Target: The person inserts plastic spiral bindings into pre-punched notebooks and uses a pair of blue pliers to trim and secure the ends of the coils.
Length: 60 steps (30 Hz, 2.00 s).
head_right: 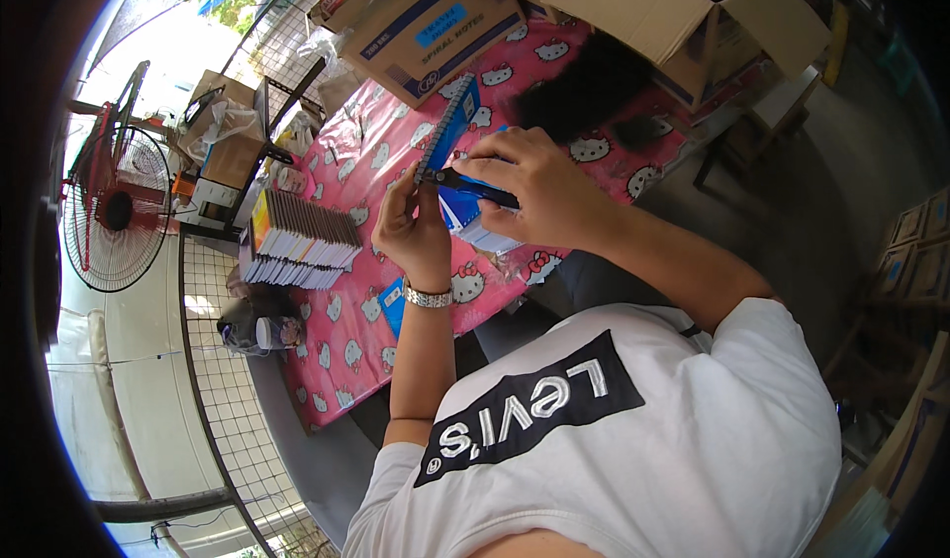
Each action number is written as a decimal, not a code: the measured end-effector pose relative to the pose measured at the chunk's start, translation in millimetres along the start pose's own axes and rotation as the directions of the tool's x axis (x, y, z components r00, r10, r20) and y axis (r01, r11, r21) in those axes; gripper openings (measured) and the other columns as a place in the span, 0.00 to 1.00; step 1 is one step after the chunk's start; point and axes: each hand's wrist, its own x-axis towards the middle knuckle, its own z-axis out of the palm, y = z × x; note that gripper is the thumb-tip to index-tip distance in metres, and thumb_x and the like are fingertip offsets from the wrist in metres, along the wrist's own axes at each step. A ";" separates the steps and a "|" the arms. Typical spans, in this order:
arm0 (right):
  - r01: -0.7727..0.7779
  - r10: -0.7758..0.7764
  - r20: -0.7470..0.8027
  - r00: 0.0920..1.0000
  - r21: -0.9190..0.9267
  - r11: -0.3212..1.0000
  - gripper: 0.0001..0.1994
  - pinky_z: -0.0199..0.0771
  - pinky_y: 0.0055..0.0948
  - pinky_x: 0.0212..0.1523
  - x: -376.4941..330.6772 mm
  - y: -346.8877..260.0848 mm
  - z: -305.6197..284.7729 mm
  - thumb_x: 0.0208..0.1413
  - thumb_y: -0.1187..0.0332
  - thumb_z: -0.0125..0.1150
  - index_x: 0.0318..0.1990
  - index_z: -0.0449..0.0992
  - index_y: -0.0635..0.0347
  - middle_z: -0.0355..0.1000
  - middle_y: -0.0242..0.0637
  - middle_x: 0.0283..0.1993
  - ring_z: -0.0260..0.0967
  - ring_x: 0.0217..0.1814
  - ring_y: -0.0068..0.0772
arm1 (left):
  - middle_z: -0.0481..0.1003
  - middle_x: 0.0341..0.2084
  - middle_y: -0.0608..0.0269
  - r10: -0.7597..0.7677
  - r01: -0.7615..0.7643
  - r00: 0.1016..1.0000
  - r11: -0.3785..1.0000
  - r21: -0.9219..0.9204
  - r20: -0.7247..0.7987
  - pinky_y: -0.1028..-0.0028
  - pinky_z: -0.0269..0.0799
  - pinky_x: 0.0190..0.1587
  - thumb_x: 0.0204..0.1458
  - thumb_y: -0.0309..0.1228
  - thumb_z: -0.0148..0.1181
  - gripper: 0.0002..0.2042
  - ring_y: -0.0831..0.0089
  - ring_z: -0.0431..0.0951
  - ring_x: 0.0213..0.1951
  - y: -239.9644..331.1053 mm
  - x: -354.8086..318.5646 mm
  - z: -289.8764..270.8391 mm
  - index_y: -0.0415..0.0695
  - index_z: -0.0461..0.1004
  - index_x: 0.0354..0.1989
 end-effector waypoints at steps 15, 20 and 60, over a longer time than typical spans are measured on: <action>-0.632 0.404 0.488 0.774 0.559 0.537 0.19 0.75 0.26 0.48 13.6 52.2 -36.8 0.59 0.65 0.55 0.56 0.74 0.63 0.74 0.40 0.49 0.73 0.44 0.26 | 0.81 0.34 0.62 -0.075 0.085 0.991 0.993 0.086 -0.111 0.78 0.75 0.33 0.51 0.17 0.61 0.10 0.79 0.79 0.31 -56.2 12.7 -99.8 0.40 0.79 0.41; -0.915 0.753 0.562 0.342 0.380 0.132 0.19 0.80 0.29 0.44 -132.8 211.5 0.0 0.59 0.70 0.51 0.57 0.70 0.67 0.76 0.41 0.43 0.77 0.42 0.31 | 0.76 0.25 0.66 -0.458 0.339 0.864 0.836 0.431 0.210 0.78 0.65 0.25 0.52 0.22 0.53 0.07 0.82 0.70 0.23 -97.5 36.9 -178.6 0.41 0.78 0.34; -0.764 0.727 0.242 0.643 0.268 0.587 0.13 0.70 0.19 0.30 -12.9 144.3 -16.6 0.59 0.72 0.51 0.48 0.76 0.62 0.76 0.32 0.36 0.69 0.31 0.15 | 0.80 0.32 0.57 0.043 -0.293 0.492 0.949 0.119 0.870 0.66 0.77 0.36 0.45 0.33 0.68 0.11 0.59 0.81 0.30 -0.8 44.7 18.6 0.43 0.82 0.36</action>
